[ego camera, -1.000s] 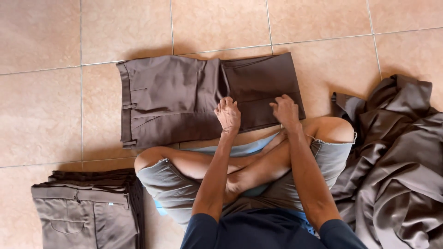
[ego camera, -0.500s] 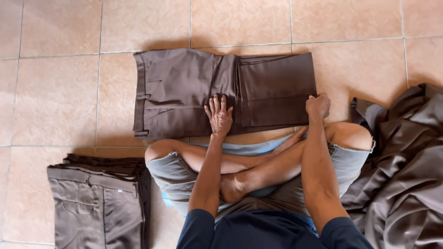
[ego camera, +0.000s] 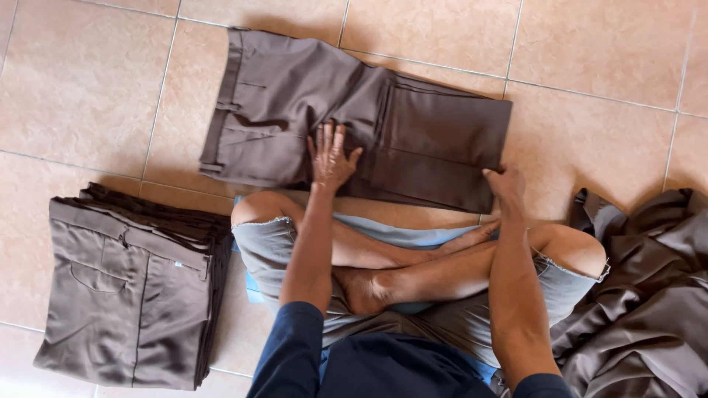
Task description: Folding brown trousers on a tiled floor in a sewing factory.
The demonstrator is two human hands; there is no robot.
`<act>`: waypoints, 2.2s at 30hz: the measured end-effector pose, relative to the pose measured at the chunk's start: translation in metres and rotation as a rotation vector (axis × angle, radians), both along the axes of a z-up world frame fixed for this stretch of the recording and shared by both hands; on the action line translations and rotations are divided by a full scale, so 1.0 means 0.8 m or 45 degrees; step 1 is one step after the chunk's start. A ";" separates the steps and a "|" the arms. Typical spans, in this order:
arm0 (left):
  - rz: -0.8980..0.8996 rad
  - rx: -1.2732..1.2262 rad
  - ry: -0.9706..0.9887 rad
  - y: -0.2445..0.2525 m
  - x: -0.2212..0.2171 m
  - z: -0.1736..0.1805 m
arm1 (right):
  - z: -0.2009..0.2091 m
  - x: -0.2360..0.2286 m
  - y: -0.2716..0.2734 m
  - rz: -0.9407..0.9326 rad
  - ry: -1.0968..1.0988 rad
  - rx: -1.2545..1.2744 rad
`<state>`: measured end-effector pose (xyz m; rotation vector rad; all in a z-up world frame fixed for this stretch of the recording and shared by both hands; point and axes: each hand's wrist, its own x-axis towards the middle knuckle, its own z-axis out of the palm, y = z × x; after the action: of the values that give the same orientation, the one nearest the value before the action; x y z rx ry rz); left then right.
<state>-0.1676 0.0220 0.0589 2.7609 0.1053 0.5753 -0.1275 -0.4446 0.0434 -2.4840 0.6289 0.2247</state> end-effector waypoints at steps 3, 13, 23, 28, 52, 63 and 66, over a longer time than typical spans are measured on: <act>0.033 0.019 0.039 0.050 -0.002 -0.001 | 0.064 -0.018 0.044 0.106 0.049 0.335; 0.302 -0.251 0.097 -0.057 0.027 -0.003 | 0.003 0.003 0.038 0.032 -0.084 0.297; 0.409 -0.547 0.581 -0.016 0.048 -0.020 | 0.011 -0.008 0.033 -0.080 -0.005 0.494; 0.362 -0.585 0.409 -0.049 0.012 0.010 | 0.027 -0.009 0.030 -0.187 -0.030 0.471; -0.023 -0.524 0.017 -0.112 -0.021 0.035 | 0.150 -0.037 0.020 -0.211 -0.312 0.536; -0.133 -0.816 -0.385 -0.282 -0.055 0.024 | 0.305 -0.059 -0.033 0.069 -0.827 0.481; -0.161 -1.639 0.561 -0.295 -0.064 0.075 | 0.357 -0.056 0.010 0.159 -0.990 0.521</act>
<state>-0.2190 -0.2141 0.1190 1.5529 0.2763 -0.1595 -0.1721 -0.4368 0.3288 -1.9830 0.0808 -0.5020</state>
